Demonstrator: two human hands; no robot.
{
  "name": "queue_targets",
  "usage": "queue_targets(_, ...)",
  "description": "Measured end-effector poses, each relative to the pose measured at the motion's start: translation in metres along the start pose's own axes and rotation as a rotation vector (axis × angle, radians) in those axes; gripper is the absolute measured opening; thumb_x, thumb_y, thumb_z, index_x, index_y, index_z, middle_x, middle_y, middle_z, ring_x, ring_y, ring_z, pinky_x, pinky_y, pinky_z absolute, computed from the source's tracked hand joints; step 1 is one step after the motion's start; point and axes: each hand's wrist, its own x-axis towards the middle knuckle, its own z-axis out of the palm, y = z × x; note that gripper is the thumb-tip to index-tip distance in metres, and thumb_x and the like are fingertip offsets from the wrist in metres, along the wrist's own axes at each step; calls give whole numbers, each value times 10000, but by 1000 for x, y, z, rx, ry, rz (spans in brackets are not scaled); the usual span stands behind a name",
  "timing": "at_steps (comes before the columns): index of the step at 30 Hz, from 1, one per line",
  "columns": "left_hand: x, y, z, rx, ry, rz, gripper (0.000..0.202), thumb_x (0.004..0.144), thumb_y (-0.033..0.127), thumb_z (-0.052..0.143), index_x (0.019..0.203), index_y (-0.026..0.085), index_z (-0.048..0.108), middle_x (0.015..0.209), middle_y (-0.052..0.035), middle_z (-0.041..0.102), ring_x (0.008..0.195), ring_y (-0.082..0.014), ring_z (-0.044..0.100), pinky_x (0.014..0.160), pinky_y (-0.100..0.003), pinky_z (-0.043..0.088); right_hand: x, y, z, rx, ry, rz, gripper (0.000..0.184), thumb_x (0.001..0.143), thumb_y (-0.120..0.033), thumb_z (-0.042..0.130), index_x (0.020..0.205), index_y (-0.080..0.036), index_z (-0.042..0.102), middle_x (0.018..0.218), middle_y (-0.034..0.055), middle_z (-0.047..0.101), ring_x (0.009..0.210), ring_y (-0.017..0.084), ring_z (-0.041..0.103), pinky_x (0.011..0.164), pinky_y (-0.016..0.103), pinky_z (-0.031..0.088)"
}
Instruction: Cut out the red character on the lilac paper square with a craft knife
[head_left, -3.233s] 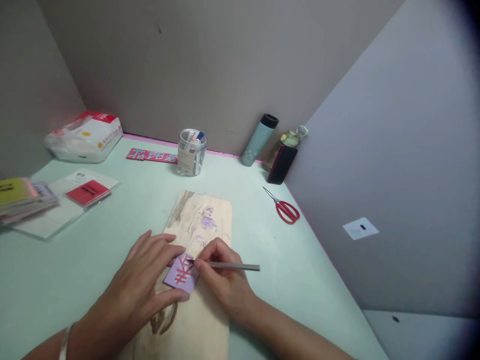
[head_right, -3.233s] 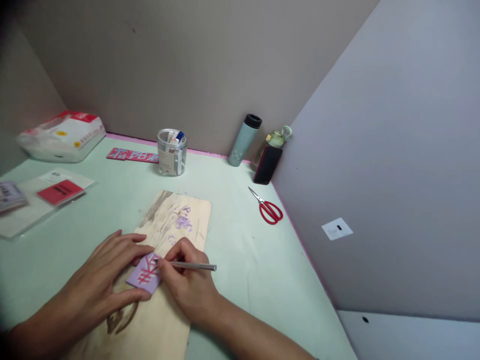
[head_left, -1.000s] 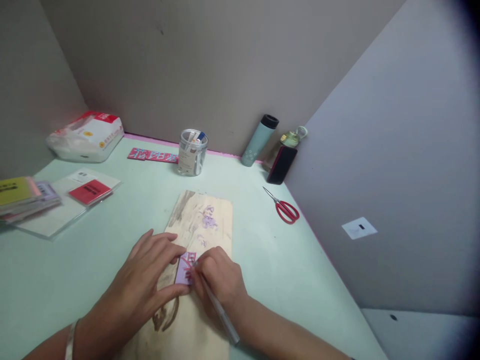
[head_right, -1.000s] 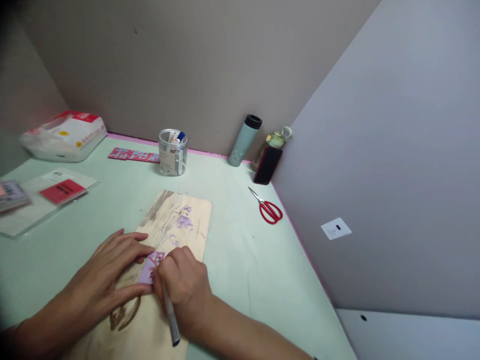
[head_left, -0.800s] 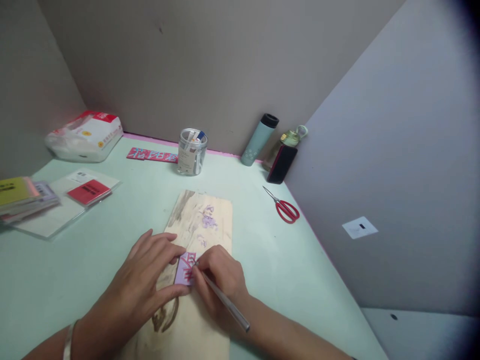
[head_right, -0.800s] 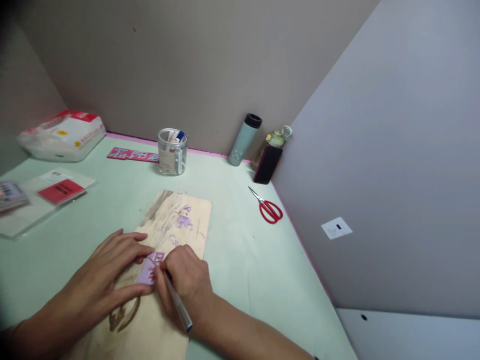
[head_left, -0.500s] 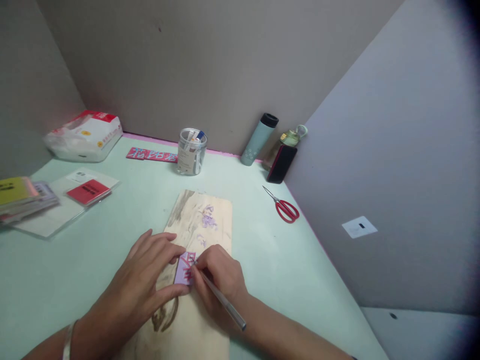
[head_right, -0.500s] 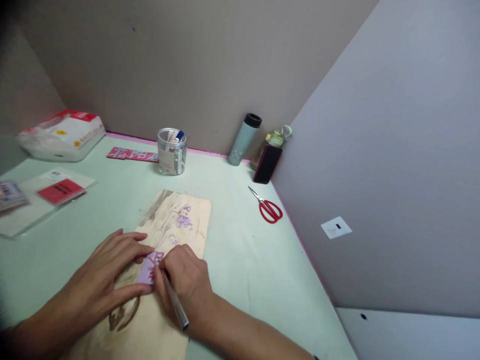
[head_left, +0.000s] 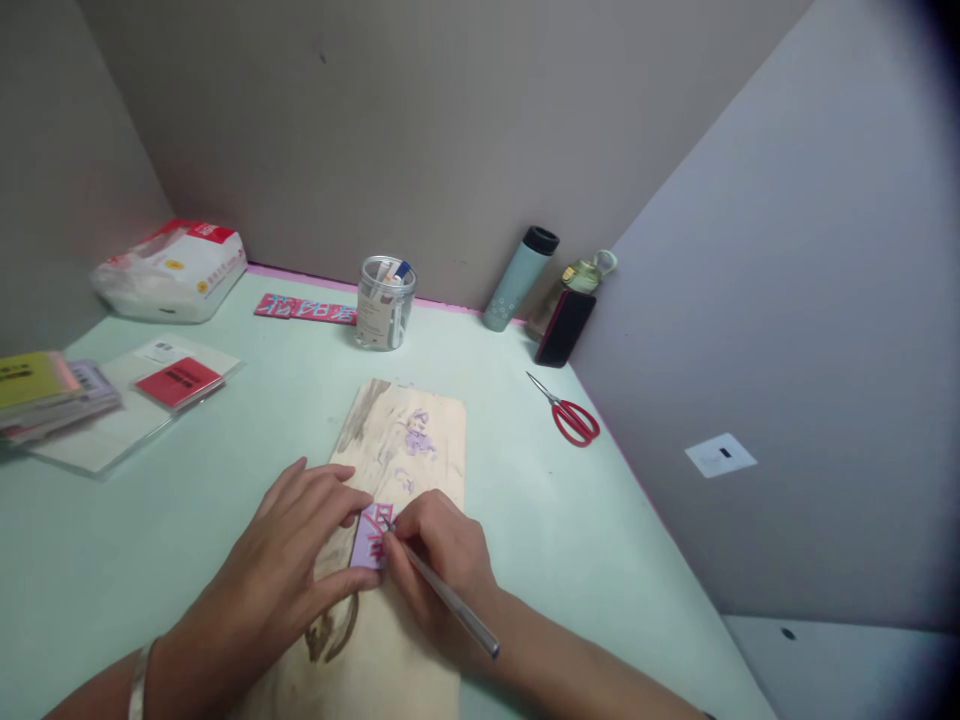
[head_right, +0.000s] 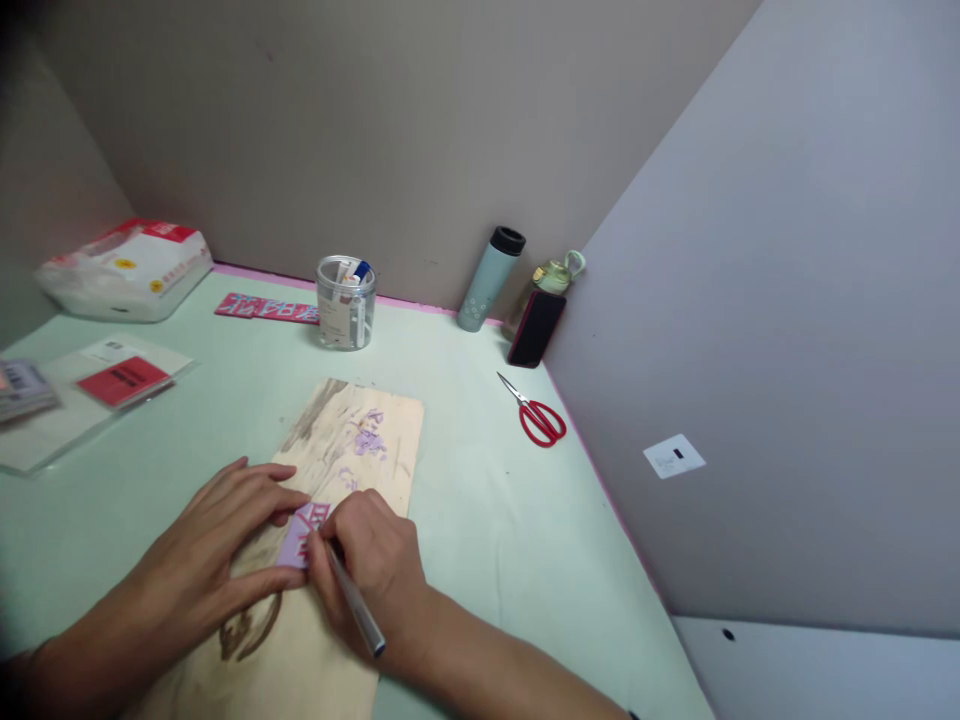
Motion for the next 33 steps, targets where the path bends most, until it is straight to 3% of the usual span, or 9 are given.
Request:
queue_targets(10, 0, 1, -4, 32, -24, 4, 448, 911, 578, 715, 1241, 301, 591, 1149, -32, 699, 1312, -323, 572, 1195, -577, 306, 1, -4, -2, -37, 4, 41, 182, 1002, -149, 525, 836, -217, 492, 711, -20, 553, 564, 106, 485, 516, 213, 376)
queue_targets(33, 0, 4, -1, 2, 17, -15, 425, 923, 584, 686, 1224, 300, 590, 1127, -40, 687, 1298, -327, 571, 1202, -575, 271, 0, -5, 0, -99, -22, 13, 176, 1012, -163, 508, 846, -219, 488, 712, -17, 558, 559, 109, 497, 504, 215, 377)
